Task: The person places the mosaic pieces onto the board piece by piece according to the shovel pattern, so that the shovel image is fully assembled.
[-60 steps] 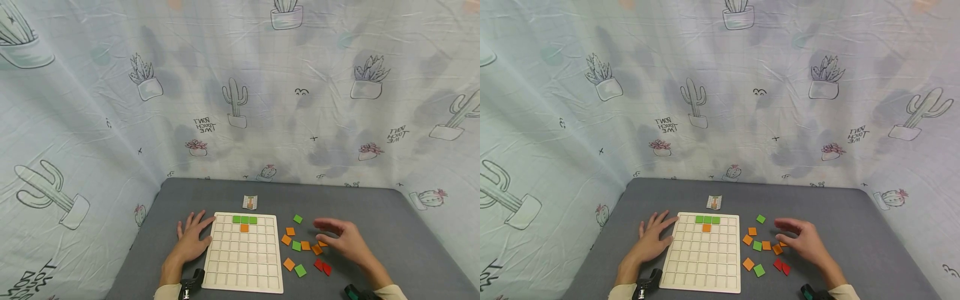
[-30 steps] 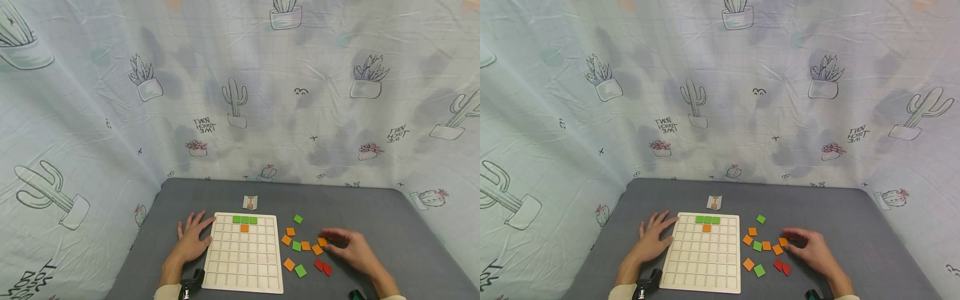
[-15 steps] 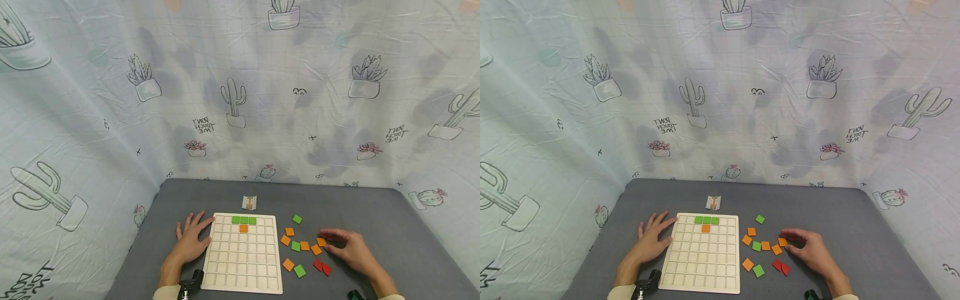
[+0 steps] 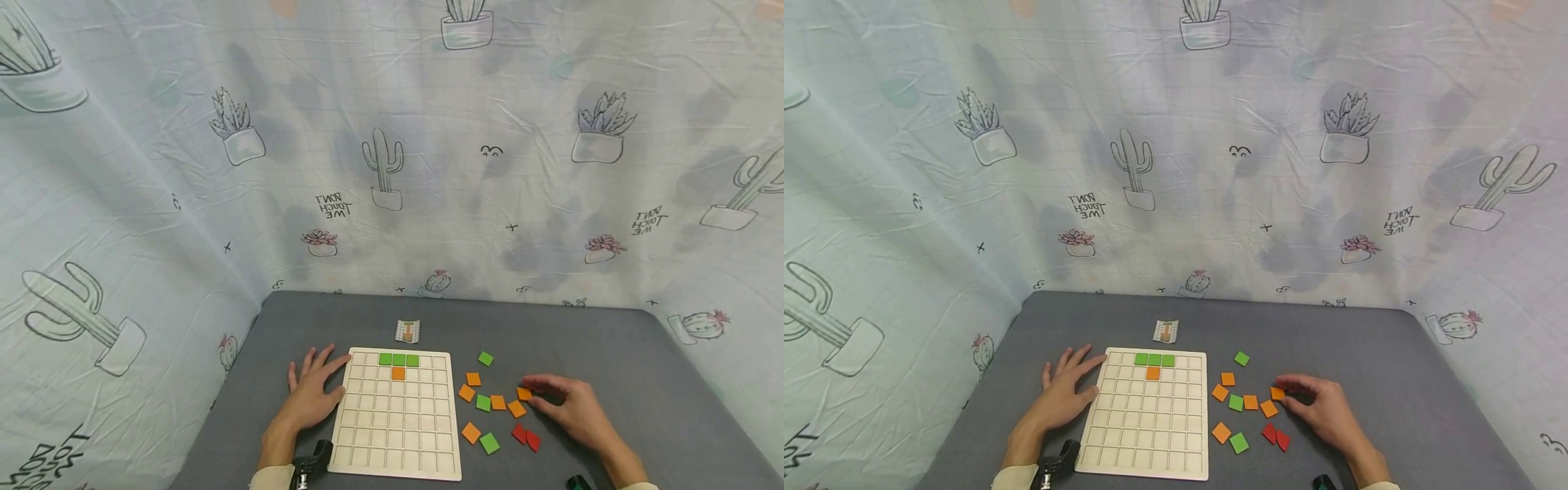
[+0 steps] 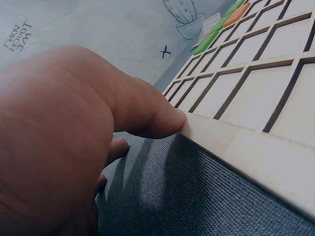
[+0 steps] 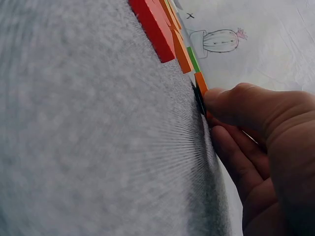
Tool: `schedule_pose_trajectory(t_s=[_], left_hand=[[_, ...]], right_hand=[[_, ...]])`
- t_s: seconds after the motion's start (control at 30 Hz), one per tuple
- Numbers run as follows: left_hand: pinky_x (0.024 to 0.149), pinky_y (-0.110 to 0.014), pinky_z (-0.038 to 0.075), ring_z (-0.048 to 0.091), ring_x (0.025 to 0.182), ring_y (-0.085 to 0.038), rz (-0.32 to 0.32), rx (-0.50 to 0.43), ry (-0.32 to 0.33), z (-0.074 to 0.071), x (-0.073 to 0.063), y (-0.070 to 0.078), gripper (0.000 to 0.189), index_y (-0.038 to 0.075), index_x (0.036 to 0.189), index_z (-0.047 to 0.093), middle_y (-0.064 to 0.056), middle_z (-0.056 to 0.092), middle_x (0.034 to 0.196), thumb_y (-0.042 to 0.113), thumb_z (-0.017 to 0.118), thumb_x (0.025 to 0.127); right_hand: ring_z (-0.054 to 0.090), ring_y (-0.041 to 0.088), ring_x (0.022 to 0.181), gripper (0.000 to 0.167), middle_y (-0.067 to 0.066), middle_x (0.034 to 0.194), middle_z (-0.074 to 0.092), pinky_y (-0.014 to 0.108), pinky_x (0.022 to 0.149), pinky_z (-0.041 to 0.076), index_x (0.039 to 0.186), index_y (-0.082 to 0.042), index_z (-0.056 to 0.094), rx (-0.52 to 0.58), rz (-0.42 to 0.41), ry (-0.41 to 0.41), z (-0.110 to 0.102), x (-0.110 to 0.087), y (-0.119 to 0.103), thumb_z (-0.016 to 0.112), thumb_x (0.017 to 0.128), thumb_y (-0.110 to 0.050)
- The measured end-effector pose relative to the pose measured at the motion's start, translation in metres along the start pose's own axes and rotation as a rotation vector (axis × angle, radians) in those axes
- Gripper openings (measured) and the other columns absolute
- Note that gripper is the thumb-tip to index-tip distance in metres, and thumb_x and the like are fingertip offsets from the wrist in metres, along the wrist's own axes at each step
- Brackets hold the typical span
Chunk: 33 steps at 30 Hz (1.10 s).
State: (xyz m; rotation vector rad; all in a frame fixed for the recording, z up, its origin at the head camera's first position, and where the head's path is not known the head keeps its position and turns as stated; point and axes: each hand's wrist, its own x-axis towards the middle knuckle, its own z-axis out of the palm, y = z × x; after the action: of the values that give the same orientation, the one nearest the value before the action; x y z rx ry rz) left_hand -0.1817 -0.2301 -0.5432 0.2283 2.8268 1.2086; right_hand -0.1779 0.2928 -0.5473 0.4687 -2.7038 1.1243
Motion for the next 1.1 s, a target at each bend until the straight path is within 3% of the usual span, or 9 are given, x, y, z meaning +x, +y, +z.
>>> schedule_pose_trajectory(t_s=[0.4,0.6,0.8,1.1], left_hand=[[0.124,-0.081,-0.013,0.009,0.167,-0.057,-0.001,0.0,-0.004,0.0,0.0,0.0,0.061,0.018,0.157,0.062,-0.023,0.032,0.178,0.007,0.073,0.098],[0.123,-0.081,-0.012,0.009,0.166,-0.057,0.004,-0.003,0.004,-0.002,0.0,0.004,0.061,0.018,0.157,0.063,-0.023,0.033,0.177,0.008,0.074,0.098],[0.123,-0.082,-0.013,0.008,0.167,-0.057,-0.006,-0.005,0.0,-0.003,-0.001,0.004,0.061,0.019,0.157,0.062,-0.022,0.032,0.178,0.008,0.074,0.098],[0.123,-0.082,-0.012,0.008,0.167,-0.056,-0.002,0.015,-0.001,-0.002,0.001,0.002,0.061,0.019,0.157,0.062,-0.022,0.033,0.177,0.01,0.073,0.098]], right_hand=[[0.075,-0.004,0.098,0.035,0.004,0.111,0.085,0.012,0.082,0.06,0.119,-0.015,0.083,0.064,0.058,0.077,-0.001,-0.001,-0.015,0.093,0.086,-0.009],[0.076,-0.003,0.1,0.035,0.008,0.113,0.084,0.01,0.085,0.06,0.121,-0.011,0.082,0.128,0.002,0.107,0.0,0.005,-0.037,0.09,0.088,-0.004],[0.077,0.004,0.103,0.035,0.015,0.115,0.083,0.017,0.088,0.063,0.123,-0.006,0.08,0.251,-0.071,0.119,0.006,0.018,-0.062,0.086,0.09,0.004],[0.077,0.006,0.106,0.036,0.014,0.118,0.082,0.022,0.091,0.065,0.126,-0.006,0.08,0.331,-0.115,0.1,0.028,0.042,-0.096,0.085,0.091,0.003]])
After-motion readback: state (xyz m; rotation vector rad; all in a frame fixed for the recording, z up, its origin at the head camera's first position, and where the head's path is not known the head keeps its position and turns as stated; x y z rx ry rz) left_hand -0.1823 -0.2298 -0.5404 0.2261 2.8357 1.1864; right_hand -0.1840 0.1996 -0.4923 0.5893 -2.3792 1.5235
